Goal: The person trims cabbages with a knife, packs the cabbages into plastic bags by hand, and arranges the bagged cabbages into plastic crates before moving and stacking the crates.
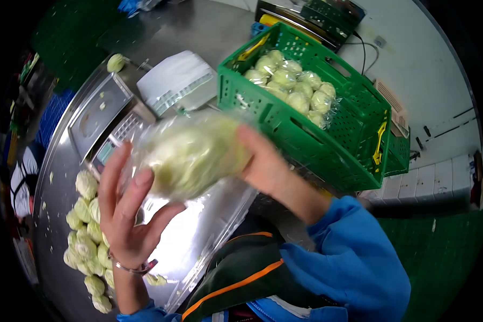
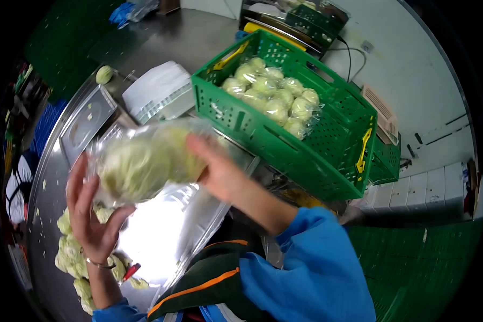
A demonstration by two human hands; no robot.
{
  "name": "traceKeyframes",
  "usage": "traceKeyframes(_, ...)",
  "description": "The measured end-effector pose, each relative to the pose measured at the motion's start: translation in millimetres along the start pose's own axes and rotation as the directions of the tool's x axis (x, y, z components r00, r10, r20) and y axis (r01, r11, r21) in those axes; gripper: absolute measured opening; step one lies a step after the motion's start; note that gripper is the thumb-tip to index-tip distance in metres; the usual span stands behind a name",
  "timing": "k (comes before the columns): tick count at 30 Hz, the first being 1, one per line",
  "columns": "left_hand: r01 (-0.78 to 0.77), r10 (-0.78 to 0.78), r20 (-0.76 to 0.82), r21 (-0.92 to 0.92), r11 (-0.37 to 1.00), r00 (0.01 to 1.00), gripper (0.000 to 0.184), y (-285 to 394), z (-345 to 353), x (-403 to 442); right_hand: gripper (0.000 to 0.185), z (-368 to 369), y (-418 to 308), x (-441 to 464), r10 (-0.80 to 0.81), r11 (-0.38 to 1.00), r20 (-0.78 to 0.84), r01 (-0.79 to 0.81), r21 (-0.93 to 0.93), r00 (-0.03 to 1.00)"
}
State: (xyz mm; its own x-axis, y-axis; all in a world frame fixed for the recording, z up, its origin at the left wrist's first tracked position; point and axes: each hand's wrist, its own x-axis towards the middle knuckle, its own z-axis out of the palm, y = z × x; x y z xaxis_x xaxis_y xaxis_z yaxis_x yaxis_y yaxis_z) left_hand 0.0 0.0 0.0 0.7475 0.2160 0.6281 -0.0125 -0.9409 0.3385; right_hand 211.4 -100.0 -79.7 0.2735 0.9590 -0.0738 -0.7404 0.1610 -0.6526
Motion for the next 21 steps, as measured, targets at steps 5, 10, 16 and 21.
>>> traceKeyframes(5,-0.067,0.090,-0.098,0.219,0.973,0.991,0.061,-15.7,71.3,29.4,0.051,-89.0,-163.2,-15.9,-0.151,0.987,-0.097,0.144,-0.077,0.984)
traceKeyframes(10,0.545,-0.571,0.200,0.172,0.821,0.796,0.044,-95.2,167.9,-149.6,0.049,-185.3,-199.5,-47.6,-0.033,0.994,-0.565,-0.029,-0.101,0.824)
traceKeyframes(16,0.808,-0.847,0.250,0.266,0.525,0.469,0.048,-129.8,214.2,-291.9,0.055,-282.3,-146.1,-60.2,0.361,0.932,-0.703,-0.223,0.285,0.613)
traceKeyframes(21,0.780,-0.824,0.252,0.272,0.563,0.507,0.046,-123.6,209.1,-276.0,0.060,-297.0,-128.1,-61.6,0.301,0.907,-0.728,-0.420,0.020,0.616)
